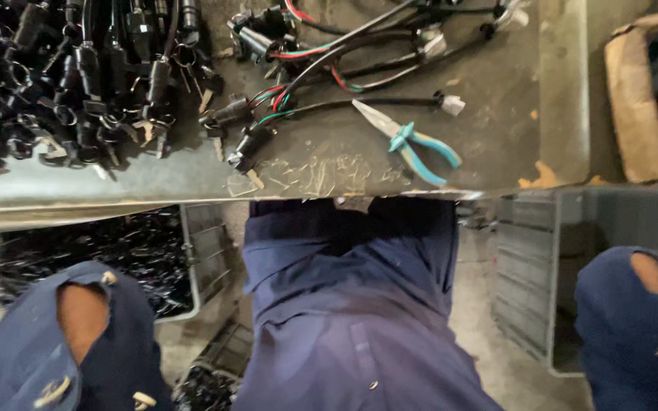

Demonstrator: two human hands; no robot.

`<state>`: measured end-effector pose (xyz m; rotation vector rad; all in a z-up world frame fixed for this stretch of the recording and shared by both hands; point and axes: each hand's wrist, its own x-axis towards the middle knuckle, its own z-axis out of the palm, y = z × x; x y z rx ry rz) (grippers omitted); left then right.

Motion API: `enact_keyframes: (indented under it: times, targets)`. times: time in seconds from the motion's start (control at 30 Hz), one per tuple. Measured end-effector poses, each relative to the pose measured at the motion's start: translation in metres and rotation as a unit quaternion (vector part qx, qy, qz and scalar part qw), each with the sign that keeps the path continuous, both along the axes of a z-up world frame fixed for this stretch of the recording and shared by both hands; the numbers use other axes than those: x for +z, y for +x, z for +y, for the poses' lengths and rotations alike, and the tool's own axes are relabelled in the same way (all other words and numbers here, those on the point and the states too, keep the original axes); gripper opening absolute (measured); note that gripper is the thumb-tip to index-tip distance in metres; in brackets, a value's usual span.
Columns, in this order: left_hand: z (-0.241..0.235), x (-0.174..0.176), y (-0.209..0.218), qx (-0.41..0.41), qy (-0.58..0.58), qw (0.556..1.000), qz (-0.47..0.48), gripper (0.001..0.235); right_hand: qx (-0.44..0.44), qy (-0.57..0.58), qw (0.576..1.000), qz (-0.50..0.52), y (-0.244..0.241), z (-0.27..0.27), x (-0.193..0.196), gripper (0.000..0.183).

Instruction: The person repeatedly strips the outer insulation from black wires using pliers, then places the stripped wires on the table. The process is repeated for multiple wires in a consistent sequence.

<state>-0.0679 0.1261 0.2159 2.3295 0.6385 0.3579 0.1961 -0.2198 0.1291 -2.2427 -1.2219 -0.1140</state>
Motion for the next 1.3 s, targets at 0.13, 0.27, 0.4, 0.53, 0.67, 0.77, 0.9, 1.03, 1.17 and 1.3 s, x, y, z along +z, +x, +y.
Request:
enact_keyframes:
  times: [0.13,0.27,0.4,0.53,0.67,0.77,0.9,1.03,1.17,1.3]
  targets:
    - [0.003,-0.016,0.024,-0.032,0.031,0.999,-0.021,0.056,0.003,-0.005,1.0,0.007,0.011,0.004,0.004,0.02]
    - [0.01,-0.015,0.049,-0.061,0.127,0.988,-0.063,0.057,0.014,0.029,0.999,0.009,0.02,0.017,0.014,0.02]
    - [0.021,-0.048,0.109,-0.105,0.258,0.96,-0.022,0.059,0.005,0.142,0.988,0.061,-0.01,0.041,0.011,0.021]
    - [0.028,-0.098,0.134,-0.134,0.269,0.954,0.004,0.039,-0.032,0.221,0.934,0.279,-0.063,0.061,-0.012,0.026]
    - [0.034,-0.083,0.133,-0.096,-0.116,0.964,-0.219,0.023,0.001,0.189,0.851,0.49,-0.097,0.066,-0.035,0.031]
    - [0.012,-0.052,0.124,-0.12,-0.078,0.956,-0.257,0.028,0.099,0.268,0.767,0.575,-0.087,0.083,-0.048,0.045]
    - [-0.028,-0.062,0.14,-0.269,0.171,0.935,-0.155,0.05,0.08,0.409,0.513,0.751,-0.023,0.139,-0.054,0.063]
    - [-0.009,-0.115,0.161,-0.182,0.255,0.945,-0.093,0.052,0.153,0.433,0.365,0.81,0.053,0.19,-0.055,0.04]
    - [0.021,-0.134,0.156,-0.154,0.309,0.932,-0.114,0.072,0.13,0.489,0.392,0.768,0.09,0.188,-0.052,0.031]
    - [0.036,-0.095,0.153,-0.077,0.224,0.956,-0.173,0.067,0.142,0.546,0.459,0.686,0.089,0.154,-0.043,0.024]
